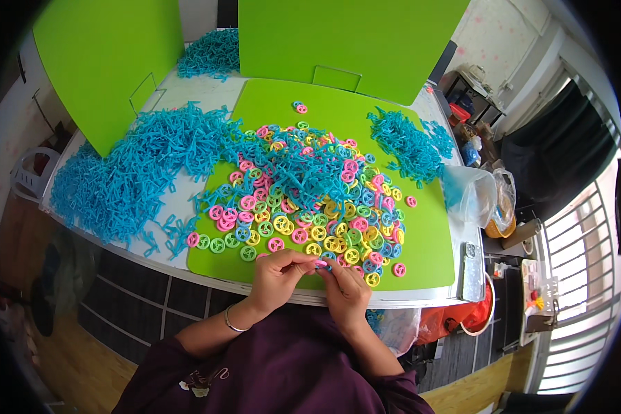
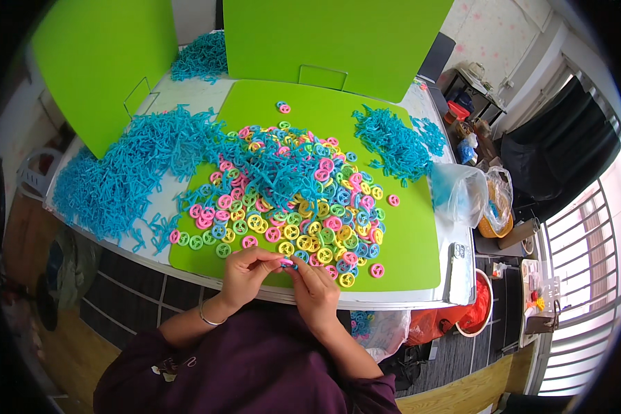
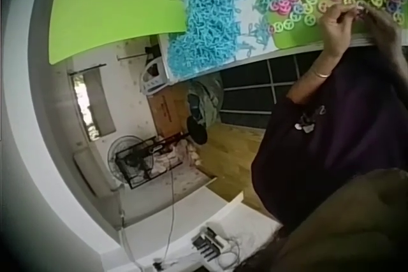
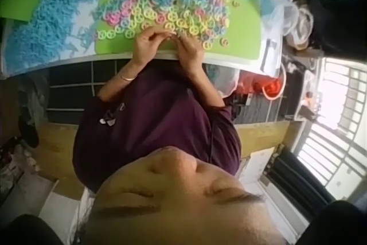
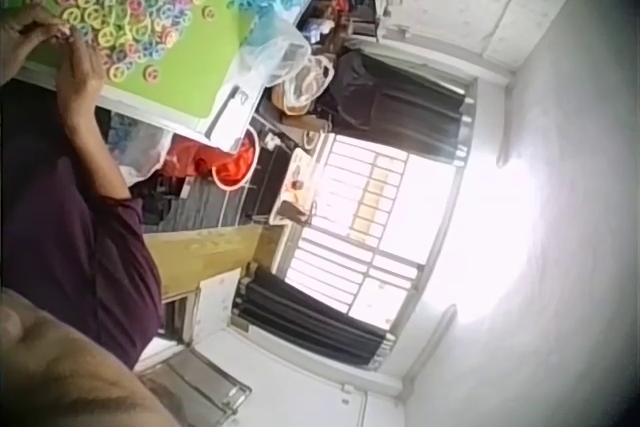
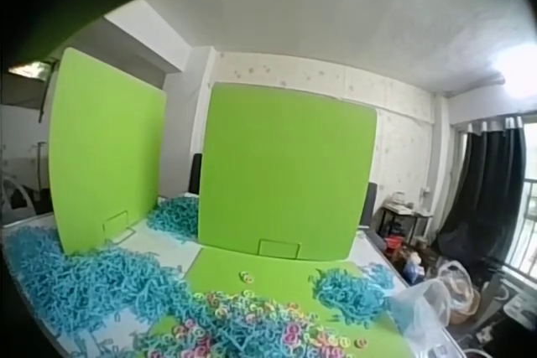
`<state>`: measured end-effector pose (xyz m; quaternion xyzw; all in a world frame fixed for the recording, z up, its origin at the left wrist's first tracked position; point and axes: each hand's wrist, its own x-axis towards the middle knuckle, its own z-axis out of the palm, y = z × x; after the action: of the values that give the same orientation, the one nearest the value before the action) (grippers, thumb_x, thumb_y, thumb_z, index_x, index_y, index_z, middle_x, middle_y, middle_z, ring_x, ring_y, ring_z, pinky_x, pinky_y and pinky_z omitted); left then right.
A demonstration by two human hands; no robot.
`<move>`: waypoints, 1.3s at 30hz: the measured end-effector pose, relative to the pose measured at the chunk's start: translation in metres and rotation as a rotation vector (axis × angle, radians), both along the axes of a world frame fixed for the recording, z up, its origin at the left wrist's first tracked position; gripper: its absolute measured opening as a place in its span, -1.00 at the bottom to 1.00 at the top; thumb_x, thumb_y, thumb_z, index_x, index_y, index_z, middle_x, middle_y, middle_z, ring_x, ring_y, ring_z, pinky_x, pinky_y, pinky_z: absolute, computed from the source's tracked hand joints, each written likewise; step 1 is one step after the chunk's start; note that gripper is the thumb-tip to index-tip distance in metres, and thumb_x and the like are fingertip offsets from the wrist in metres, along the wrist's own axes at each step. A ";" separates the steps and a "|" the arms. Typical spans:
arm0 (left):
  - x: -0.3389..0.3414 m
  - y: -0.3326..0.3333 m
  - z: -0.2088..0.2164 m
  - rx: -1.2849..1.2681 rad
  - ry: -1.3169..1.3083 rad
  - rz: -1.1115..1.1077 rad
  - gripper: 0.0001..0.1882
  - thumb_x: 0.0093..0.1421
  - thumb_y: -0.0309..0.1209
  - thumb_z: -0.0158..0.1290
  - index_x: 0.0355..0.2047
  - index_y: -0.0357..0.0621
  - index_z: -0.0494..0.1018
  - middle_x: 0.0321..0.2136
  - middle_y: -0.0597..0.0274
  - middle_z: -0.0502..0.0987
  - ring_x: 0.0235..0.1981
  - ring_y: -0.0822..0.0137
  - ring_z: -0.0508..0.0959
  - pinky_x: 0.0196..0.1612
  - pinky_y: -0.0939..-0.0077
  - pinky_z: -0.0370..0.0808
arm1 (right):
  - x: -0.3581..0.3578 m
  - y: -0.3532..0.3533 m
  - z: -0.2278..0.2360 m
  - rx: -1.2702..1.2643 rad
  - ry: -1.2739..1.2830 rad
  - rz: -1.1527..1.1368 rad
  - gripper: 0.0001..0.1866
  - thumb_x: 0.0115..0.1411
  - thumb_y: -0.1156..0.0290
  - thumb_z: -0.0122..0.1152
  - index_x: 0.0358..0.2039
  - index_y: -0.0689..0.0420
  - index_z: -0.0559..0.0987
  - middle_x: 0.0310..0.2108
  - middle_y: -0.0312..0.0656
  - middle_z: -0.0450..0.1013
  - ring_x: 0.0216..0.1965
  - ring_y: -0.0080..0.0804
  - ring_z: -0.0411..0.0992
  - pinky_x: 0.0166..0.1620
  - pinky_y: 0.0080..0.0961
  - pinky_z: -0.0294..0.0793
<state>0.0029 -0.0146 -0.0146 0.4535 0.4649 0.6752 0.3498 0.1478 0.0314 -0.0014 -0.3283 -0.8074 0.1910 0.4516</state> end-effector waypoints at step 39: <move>-0.042 0.023 0.024 -0.076 1.038 0.234 -0.85 -0.03 -0.37 0.21 -0.44 -0.09 0.52 -0.40 0.25 0.46 -0.31 0.20 0.43 -0.16 0.34 0.36 | 0.017 0.027 0.015 -1.272 0.735 0.466 -0.82 0.30 0.37 -0.02 -0.21 0.21 0.46 -0.47 -0.19 0.43 -0.44 -0.44 0.41 -0.32 -0.51 0.41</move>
<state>-0.0393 0.0084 0.0098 0.6599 0.6484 0.3795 0.0122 0.1652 0.0582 0.0135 -0.2615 -0.3887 0.8053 0.3633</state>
